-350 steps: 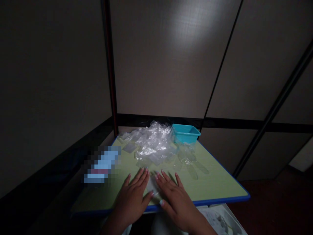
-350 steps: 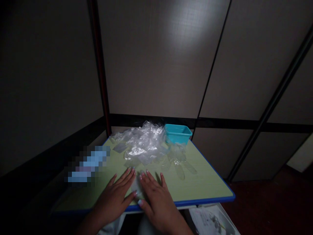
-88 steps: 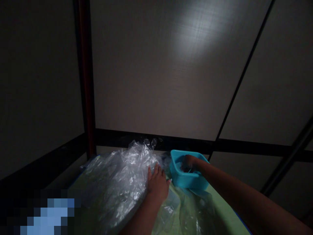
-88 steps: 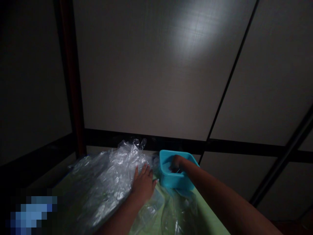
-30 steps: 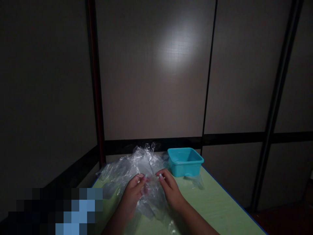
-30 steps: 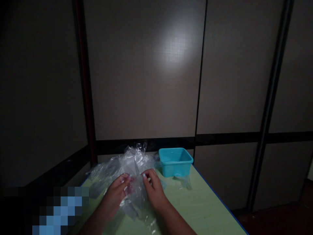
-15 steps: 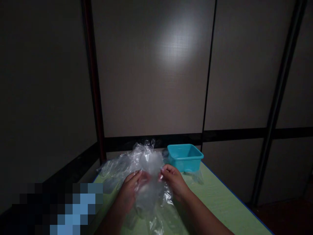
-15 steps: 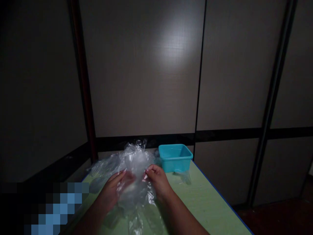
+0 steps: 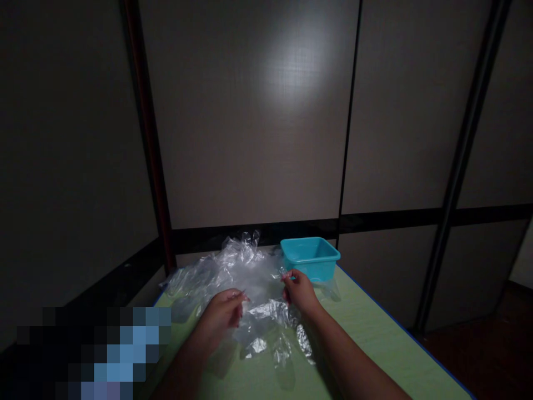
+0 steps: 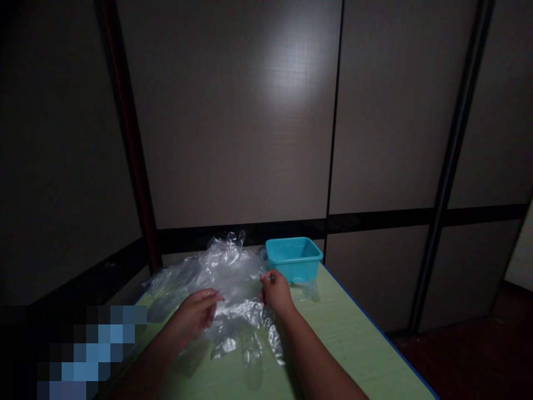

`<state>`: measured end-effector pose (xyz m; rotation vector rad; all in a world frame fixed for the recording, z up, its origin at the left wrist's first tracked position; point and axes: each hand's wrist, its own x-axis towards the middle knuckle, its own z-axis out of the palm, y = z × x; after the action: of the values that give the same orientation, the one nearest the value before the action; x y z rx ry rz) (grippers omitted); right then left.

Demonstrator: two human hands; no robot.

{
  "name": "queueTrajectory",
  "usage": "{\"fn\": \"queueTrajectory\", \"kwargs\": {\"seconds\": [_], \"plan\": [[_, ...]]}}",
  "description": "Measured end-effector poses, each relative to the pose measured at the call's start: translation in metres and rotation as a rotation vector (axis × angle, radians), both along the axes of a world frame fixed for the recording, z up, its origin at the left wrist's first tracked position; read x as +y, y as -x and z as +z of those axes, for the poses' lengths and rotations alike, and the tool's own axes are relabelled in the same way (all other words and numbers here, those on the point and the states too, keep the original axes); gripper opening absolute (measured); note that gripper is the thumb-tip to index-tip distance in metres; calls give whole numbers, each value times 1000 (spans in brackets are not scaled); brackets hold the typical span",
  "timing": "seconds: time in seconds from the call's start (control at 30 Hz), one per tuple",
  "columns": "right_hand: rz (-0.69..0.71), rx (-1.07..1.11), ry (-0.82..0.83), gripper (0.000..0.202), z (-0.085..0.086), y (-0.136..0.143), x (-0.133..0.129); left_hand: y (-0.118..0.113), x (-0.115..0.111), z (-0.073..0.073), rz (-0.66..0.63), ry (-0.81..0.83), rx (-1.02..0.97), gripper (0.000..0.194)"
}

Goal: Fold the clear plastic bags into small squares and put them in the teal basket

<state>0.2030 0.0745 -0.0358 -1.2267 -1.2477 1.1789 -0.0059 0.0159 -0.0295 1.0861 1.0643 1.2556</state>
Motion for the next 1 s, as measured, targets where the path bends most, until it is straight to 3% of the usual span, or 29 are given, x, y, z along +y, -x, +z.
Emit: {"fn": "queueTrajectory", "kwargs": {"seconds": [0.13,0.27,0.4,0.57,0.67,0.8,0.9,1.0], "plan": [[52,-34,-25,32,5,2,-4,7,5,-1,60,-28,37,34],[143,-19,-118,32,24,0,-23,12,1,8,41,-58,-21,30],[261,30,-273,44,51,-12,-61,14,-11,26,-28,-91,-175,26],[239,40,-423,25,67,-30,-115,10,-29,43,-184,-147,-357,23],[115,22,-455,29,59,-33,-134,8,-34,46,-388,-146,-429,23],[-110,-38,-425,37,29,-34,-145,6,-35,43,-645,-97,-359,62],[-237,-206,-438,42,4,-40,-148,4,-36,39,-655,-17,-225,62],[-240,-395,-478,47,-18,-49,-152,1,-36,35,-546,121,-43,54]]}}
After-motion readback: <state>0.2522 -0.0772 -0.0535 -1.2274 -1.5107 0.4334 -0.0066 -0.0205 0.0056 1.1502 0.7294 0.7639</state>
